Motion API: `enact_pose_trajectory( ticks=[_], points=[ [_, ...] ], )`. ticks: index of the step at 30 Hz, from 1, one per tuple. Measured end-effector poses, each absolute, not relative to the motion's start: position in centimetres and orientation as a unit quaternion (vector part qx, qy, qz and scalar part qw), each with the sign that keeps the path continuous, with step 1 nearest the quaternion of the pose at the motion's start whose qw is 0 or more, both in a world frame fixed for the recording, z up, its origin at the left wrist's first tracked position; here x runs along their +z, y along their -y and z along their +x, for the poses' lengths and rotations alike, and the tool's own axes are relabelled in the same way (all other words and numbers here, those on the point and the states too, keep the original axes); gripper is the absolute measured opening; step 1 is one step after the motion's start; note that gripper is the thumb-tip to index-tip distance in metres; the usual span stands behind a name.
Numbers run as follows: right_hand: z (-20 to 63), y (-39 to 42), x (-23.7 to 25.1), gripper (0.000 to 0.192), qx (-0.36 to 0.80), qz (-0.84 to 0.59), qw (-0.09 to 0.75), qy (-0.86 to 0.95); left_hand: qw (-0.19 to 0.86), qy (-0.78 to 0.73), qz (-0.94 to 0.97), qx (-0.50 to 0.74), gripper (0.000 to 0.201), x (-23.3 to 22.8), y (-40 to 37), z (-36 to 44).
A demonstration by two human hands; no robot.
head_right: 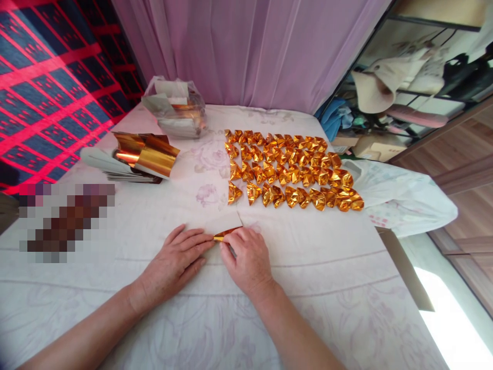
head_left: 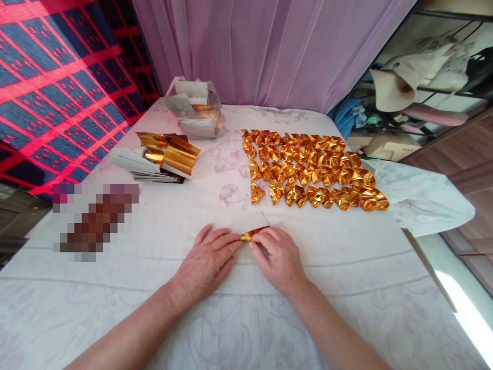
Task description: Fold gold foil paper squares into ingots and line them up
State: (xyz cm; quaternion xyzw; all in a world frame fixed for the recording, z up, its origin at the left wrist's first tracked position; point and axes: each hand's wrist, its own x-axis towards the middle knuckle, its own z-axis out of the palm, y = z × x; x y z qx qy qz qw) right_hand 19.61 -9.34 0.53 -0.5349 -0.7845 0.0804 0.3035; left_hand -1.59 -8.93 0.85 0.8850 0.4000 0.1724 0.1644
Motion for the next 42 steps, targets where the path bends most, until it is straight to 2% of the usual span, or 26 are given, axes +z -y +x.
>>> enact_pose_trajectory(
  ticks=[13,33,42],
  points=[
    [19.39,9.30,0.52,0.020,0.043,-0.555,0.285,0.780,0.150,-0.400,0.887,0.178,0.036,0.80,8.96,-1.49],
    [19.46,9.25,0.49,0.018,0.059,-0.571,0.280,0.770,0.066,-0.391,0.906,0.149,0.042,0.75,9.47,-0.92],
    [19.29,9.20,0.52,0.018,0.043,-0.580,0.271,0.767,0.068,-0.385,0.909,0.140,0.045,0.92,9.45,-1.00]
  ],
)
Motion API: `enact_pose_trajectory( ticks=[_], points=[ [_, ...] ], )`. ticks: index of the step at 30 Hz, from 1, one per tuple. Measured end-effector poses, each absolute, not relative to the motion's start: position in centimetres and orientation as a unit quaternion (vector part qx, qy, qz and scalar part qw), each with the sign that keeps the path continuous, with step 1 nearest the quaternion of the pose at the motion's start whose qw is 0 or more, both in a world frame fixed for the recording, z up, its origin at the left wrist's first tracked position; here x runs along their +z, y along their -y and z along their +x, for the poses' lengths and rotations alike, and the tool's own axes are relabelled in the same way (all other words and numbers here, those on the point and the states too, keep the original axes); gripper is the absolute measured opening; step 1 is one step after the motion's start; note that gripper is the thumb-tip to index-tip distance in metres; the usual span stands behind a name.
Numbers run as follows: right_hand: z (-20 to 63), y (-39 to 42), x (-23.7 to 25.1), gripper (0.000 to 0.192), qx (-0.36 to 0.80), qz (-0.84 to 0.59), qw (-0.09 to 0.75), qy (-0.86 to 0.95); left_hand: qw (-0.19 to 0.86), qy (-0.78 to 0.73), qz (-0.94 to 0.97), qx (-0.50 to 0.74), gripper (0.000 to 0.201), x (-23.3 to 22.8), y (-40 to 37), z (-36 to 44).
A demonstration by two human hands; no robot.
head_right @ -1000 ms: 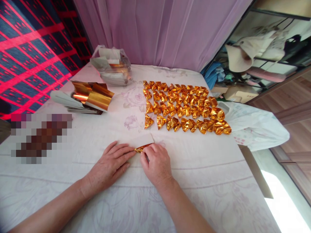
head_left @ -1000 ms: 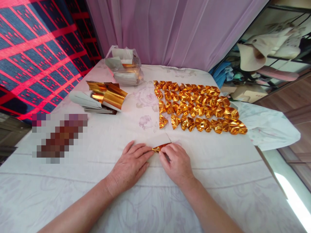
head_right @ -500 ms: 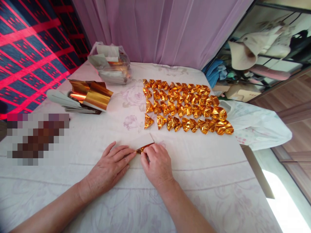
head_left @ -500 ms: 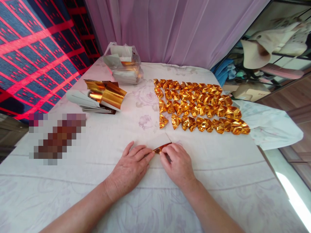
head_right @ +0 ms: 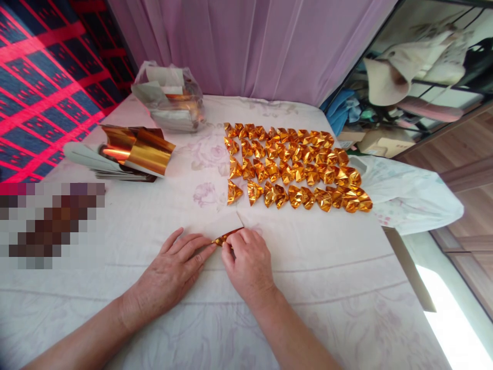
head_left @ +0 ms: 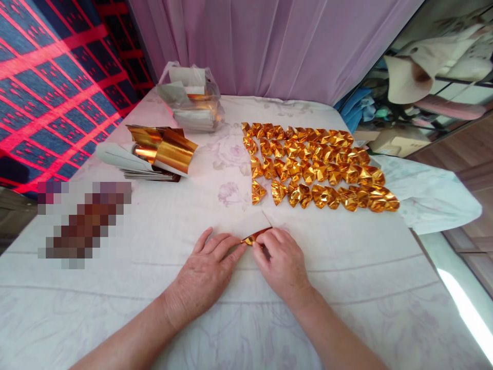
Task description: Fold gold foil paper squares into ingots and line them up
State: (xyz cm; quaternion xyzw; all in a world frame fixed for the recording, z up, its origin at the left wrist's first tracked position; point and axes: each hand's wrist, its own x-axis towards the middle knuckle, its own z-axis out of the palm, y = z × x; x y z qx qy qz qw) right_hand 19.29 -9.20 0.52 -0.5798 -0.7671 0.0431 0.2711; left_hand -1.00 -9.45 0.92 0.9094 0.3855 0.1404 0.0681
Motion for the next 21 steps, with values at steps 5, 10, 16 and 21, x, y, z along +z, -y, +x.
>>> enact_pose_trajectory(
  ticks=[5,10,16,21],
  points=[
    [19.29,9.14,0.43,0.019,0.039,-0.580,0.271,0.768,0.065,-0.384,0.910,0.140,0.045,0.93,9.43,-0.91],
    [19.33,9.14,0.40,0.018,0.038,-0.583,0.270,0.765,0.068,-0.386,0.910,0.134,0.048,0.85,9.44,-0.73],
    [19.35,9.12,0.30,0.017,0.032,-0.584,0.269,0.765,0.078,-0.388,0.909,0.130,0.050,0.88,9.35,-0.60],
    [19.31,9.07,0.22,0.018,0.029,-0.586,0.269,0.764,0.072,-0.390,0.908,0.137,0.051,0.92,9.37,-0.46]
  ],
)
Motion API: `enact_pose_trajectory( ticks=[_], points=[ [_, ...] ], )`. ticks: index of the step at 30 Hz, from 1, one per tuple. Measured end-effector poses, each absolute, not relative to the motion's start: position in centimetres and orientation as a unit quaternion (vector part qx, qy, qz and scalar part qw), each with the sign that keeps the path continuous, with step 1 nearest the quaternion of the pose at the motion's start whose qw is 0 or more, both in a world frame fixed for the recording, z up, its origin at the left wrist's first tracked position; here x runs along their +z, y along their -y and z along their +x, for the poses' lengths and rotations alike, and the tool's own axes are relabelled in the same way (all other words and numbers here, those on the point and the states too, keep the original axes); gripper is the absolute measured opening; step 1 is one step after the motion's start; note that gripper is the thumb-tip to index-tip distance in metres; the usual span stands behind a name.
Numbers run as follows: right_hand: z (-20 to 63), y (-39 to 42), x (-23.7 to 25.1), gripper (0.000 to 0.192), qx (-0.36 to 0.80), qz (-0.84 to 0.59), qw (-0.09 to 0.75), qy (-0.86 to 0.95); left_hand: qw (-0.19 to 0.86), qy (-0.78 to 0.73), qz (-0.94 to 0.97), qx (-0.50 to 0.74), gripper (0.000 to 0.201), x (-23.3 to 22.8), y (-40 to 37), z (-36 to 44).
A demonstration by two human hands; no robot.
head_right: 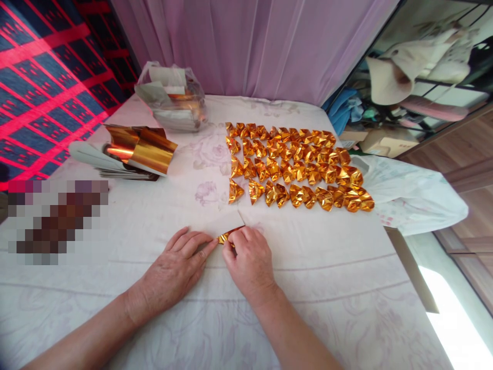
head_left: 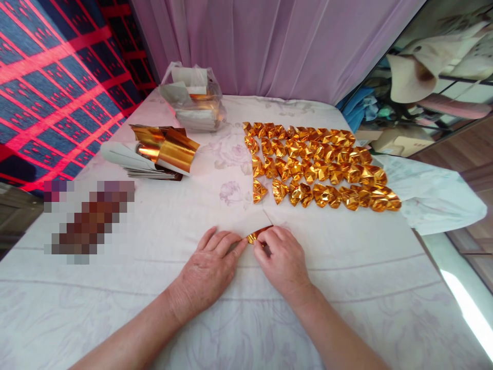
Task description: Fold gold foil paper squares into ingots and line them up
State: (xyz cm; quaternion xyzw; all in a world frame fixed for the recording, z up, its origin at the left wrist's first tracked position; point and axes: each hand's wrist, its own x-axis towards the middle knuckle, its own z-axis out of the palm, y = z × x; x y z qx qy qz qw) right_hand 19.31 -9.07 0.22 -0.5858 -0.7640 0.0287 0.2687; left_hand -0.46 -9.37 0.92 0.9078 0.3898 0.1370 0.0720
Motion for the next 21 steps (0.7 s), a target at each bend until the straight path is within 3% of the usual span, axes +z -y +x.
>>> enact_pose_trajectory(
  ticks=[21],
  points=[
    [19.26,9.05,0.12,0.018,0.032,-0.590,0.270,0.760,0.068,-0.399,0.905,0.134,0.049,1.11,9.45,-0.23]
  ],
)
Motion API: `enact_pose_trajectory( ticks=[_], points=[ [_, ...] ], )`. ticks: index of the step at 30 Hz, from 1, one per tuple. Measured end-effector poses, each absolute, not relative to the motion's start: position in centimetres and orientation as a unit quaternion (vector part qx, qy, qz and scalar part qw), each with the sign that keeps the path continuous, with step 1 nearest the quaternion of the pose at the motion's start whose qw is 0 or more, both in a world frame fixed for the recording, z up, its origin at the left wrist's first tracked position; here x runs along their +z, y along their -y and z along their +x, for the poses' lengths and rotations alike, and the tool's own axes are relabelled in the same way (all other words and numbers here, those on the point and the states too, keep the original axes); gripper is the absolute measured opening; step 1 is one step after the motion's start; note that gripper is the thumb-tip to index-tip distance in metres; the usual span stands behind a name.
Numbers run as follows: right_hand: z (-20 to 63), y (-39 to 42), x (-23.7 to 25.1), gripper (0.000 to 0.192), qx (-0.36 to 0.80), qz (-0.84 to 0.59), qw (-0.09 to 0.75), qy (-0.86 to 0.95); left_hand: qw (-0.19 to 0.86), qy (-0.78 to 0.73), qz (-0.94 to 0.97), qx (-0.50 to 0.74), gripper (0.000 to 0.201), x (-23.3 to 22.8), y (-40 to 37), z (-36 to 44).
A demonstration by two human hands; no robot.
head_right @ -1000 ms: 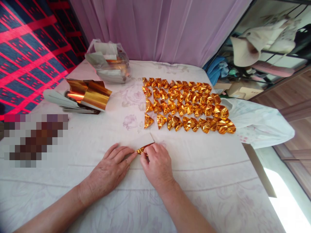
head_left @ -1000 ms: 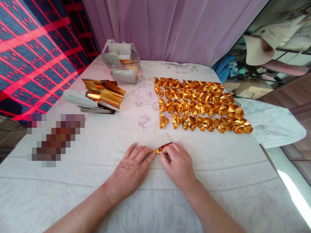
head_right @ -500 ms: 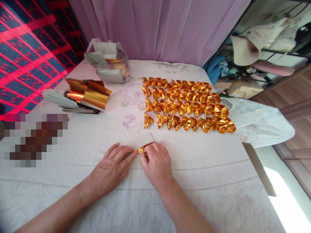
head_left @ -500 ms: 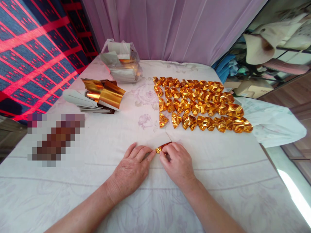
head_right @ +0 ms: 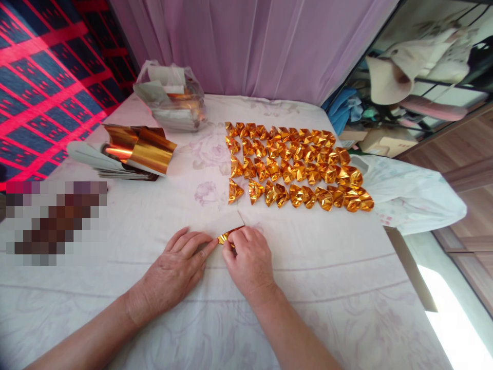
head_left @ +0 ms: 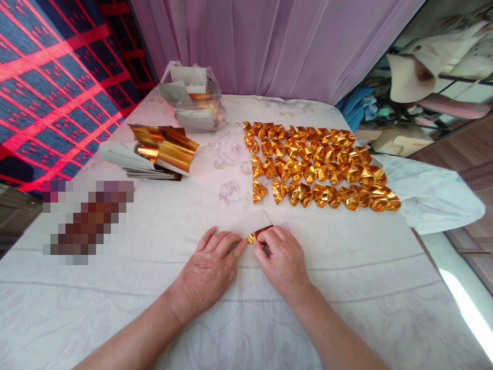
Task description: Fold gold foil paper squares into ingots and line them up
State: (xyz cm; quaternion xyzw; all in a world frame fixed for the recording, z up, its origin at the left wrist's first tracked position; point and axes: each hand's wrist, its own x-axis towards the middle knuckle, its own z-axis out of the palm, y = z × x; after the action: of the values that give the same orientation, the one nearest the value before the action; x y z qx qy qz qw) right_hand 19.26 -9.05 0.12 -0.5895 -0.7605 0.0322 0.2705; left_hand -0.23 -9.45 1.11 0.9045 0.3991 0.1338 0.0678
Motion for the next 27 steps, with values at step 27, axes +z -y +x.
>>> enact_pose_trajectory(
  ticks=[27],
  points=[
    [19.40,9.01,0.21,0.009,0.094,-0.578,0.277,0.762,0.057,-0.399,0.908,0.110,0.048,1.04,9.50,-0.30]
  ],
)
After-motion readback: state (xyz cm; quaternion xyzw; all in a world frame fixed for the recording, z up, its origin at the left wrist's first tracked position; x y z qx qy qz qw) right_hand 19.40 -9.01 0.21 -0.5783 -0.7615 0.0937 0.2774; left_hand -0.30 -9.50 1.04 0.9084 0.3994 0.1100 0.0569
